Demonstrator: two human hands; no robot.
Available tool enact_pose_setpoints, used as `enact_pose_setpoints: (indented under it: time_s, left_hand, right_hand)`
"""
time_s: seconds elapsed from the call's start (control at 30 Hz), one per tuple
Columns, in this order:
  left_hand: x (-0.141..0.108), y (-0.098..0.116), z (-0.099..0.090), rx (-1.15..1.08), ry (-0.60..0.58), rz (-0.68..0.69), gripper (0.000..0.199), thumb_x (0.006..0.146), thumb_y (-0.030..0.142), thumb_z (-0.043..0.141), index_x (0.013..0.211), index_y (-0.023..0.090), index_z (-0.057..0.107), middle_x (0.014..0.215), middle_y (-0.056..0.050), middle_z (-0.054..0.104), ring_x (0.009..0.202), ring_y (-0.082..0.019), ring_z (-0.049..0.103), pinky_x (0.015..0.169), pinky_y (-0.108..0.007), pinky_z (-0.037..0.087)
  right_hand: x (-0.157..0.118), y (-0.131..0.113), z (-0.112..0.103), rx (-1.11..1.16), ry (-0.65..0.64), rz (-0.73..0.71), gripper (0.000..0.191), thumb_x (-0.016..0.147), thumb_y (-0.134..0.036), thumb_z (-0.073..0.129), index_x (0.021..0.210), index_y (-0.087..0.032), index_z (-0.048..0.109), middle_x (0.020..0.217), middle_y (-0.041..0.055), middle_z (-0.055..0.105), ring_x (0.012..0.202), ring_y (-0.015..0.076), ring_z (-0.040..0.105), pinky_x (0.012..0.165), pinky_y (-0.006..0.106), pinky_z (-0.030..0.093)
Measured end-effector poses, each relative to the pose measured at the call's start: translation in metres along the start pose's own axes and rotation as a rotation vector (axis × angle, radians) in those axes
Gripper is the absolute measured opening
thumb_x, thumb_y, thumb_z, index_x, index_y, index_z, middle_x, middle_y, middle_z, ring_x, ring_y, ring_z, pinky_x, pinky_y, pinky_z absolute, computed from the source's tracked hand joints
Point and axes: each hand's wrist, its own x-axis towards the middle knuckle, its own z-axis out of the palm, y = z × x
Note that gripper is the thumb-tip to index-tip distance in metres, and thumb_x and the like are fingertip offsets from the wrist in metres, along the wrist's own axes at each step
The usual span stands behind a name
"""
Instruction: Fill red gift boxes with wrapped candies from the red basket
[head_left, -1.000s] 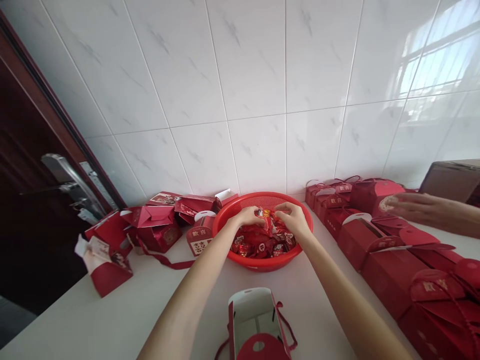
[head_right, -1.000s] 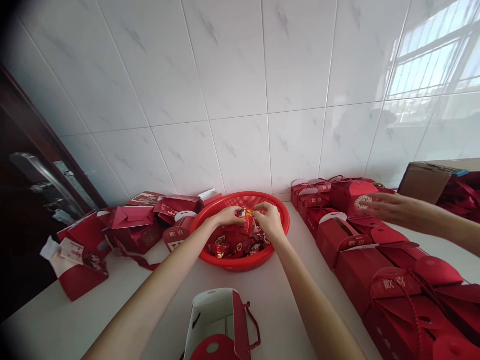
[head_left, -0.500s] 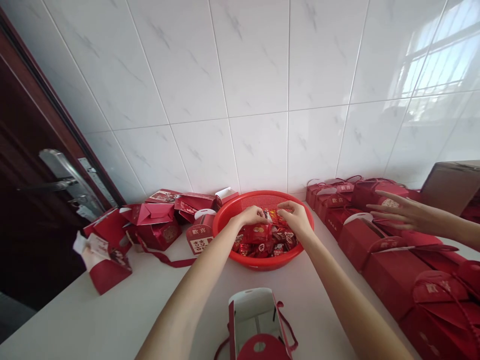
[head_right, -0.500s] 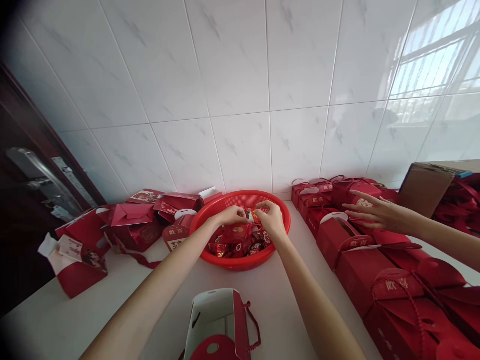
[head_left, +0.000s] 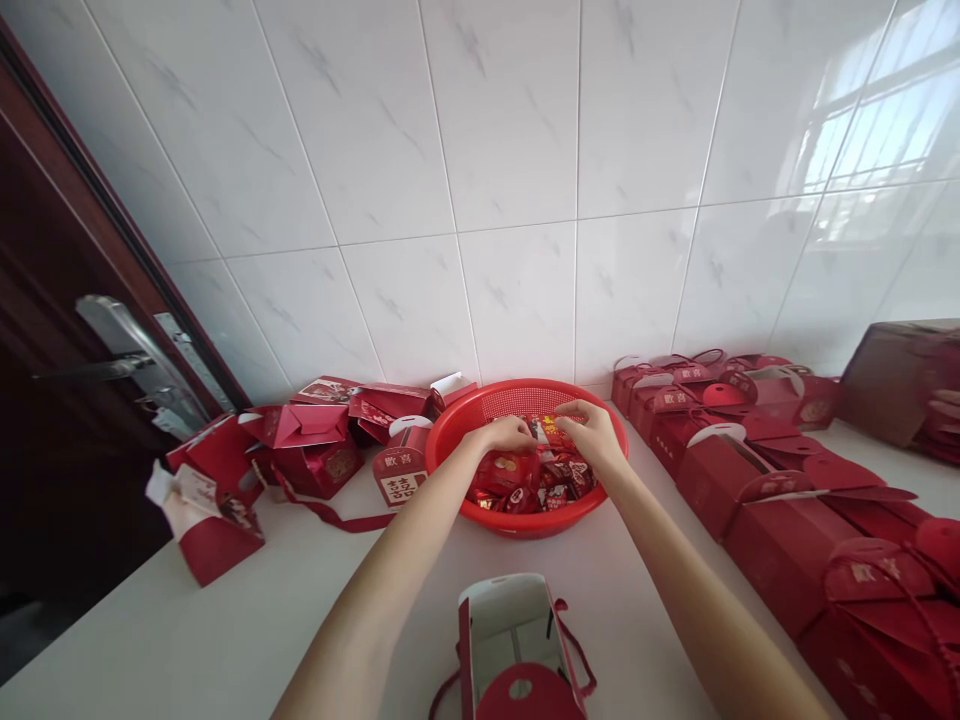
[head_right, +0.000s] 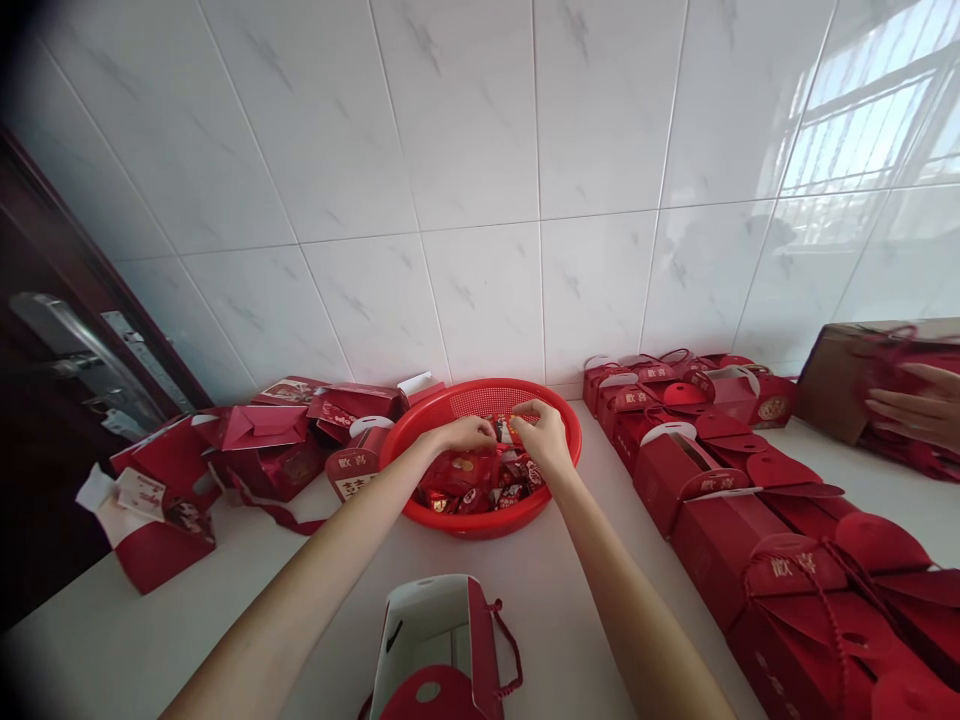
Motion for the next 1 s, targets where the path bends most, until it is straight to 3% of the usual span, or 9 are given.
enact_pose_setpoints:
  time_s: [0.13,0.27,0.47,0.67,0.73,0.83,0.93,1.0]
  left_hand:
    - [-0.002,0.002,-0.001,0.003,-0.022,0.004,0.046,0.066,0.047,0.076,0.044,0.020,0.047,0.046,0.004,0.042,0.049,-0.012,0.039,0.049,-0.028,0.030]
    - [-0.004,0.000,-0.001,-0.033,-0.007,0.013,0.052,0.065,0.050,0.078,0.042,0.019,0.043,0.044,0.005,0.038,0.046,-0.010,0.033,0.047,-0.028,0.027]
    - [-0.005,-0.002,-0.004,-0.105,0.150,0.015,0.030,0.078,0.045,0.066,0.066,0.018,0.061,0.064,0.000,0.061,0.060,-0.015,0.056,0.054,-0.025,0.042]
    - [-0.008,0.000,-0.012,-0.004,0.331,-0.034,0.027,0.087,0.032,0.044,0.070,0.018,0.060,0.079,-0.005,0.068,0.074,-0.018,0.062,0.063,-0.027,0.045]
    - [-0.009,0.000,-0.014,0.060,0.320,-0.084,0.028,0.086,0.033,0.045,0.068,0.018,0.061,0.078,-0.007,0.069,0.078,-0.022,0.065,0.067,-0.029,0.046]
    - [-0.011,-0.001,-0.012,0.157,0.219,-0.165,0.022,0.077,0.037,0.061,0.067,0.018,0.065,0.076,-0.011,0.072,0.082,-0.029,0.069,0.072,-0.034,0.049]
    - [-0.012,-0.002,-0.009,0.228,0.087,-0.204,0.016,0.065,0.030,0.074,0.075,0.017,0.070,0.084,-0.013,0.076,0.084,-0.033,0.070,0.076,-0.037,0.051]
    - [-0.014,-0.002,-0.007,0.274,0.035,-0.211,0.017,0.065,0.025,0.074,0.079,0.017,0.072,0.089,-0.015,0.076,0.088,-0.034,0.071,0.078,-0.039,0.052]
  right_hand:
    - [0.000,-0.001,0.000,0.005,0.005,-0.007,0.024,0.066,-0.029,0.057,0.084,-0.018,0.068,0.094,0.0084,0.074,0.076,0.0197,0.067,0.067,0.031,0.052]
    - [0.000,0.000,0.000,-0.004,0.006,-0.007,0.023,0.067,-0.030,0.058,0.084,-0.018,0.069,0.096,0.0092,0.074,0.079,0.0201,0.067,0.069,0.031,0.053]
    - [-0.001,-0.002,0.000,0.003,0.018,0.008,0.023,0.068,-0.028,0.059,0.085,-0.017,0.070,0.097,0.0085,0.075,0.076,0.0195,0.068,0.068,0.031,0.053]
    - [-0.002,-0.004,0.001,0.042,0.027,0.031,0.020,0.067,-0.027,0.060,0.082,-0.017,0.069,0.098,0.0092,0.075,0.078,0.0200,0.068,0.069,0.031,0.054]
    - [-0.001,-0.004,0.001,0.033,0.027,0.018,0.020,0.067,-0.028,0.060,0.082,-0.017,0.069,0.096,0.0088,0.074,0.080,0.0203,0.068,0.072,0.031,0.054]
    - [-0.001,-0.002,0.001,0.025,0.015,0.017,0.023,0.067,-0.029,0.059,0.084,-0.017,0.070,0.093,0.0085,0.073,0.079,0.0207,0.068,0.068,0.031,0.053]
    - [-0.001,-0.001,0.000,0.033,0.011,0.043,0.025,0.067,-0.029,0.059,0.086,-0.017,0.070,0.090,0.0084,0.073,0.076,0.0203,0.067,0.066,0.032,0.053]
    - [-0.002,-0.002,0.000,0.041,0.010,0.057,0.025,0.066,-0.028,0.059,0.086,-0.017,0.070,0.090,0.0085,0.073,0.074,0.0198,0.066,0.066,0.032,0.052]
